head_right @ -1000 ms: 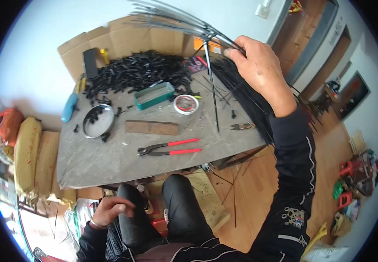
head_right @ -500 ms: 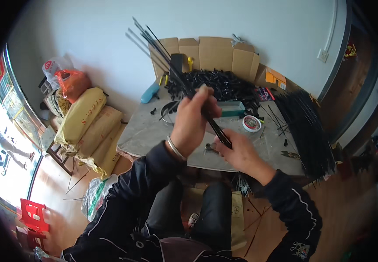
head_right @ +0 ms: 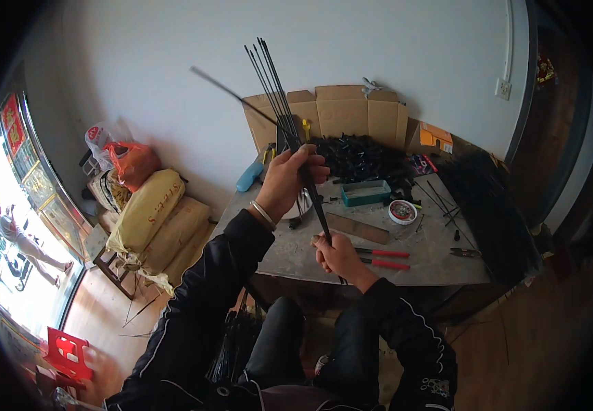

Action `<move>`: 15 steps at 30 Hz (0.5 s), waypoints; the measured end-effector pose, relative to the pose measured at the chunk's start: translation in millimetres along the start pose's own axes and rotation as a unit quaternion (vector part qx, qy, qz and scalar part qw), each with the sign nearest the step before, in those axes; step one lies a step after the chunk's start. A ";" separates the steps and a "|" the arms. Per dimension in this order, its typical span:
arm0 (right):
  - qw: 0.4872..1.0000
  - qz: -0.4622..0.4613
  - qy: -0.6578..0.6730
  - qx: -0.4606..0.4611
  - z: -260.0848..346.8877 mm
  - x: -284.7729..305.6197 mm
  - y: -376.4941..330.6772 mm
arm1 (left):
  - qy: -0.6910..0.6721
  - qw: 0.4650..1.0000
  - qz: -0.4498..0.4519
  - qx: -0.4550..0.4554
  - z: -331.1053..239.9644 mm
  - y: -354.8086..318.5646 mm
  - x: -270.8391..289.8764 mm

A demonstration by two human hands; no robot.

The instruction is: Measuring and cutting black cable or rod components using a ruler and pliers at a workbench.

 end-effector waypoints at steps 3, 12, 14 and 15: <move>0.990 0.074 0.071 -0.099 23.3 -9.0 -28.0 | -0.028 0.999 0.022 0.018 -0.1 2.3 -11.1; 0.996 -0.066 0.064 -0.007 48.6 41.5 -78.2 | -0.115 0.983 0.079 0.116 34.3 11.6 -50.9; 0.994 0.000 0.075 0.080 46.0 42.9 -68.6 | -0.137 0.983 0.063 0.103 27.2 7.7 -42.6; 0.994 -0.059 0.044 0.076 41.5 74.3 -69.2 | -0.140 0.982 0.071 0.109 27.9 7.2 -51.0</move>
Point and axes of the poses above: each hand's wrist, its own y-axis towards the middle knuckle, its own x-axis out of the back of the hand, z = x × y, the point moved 8 cm from there along y, towards the middle knuckle, and after that the axes turned 6 degrees about y, right-handed, at the moved point
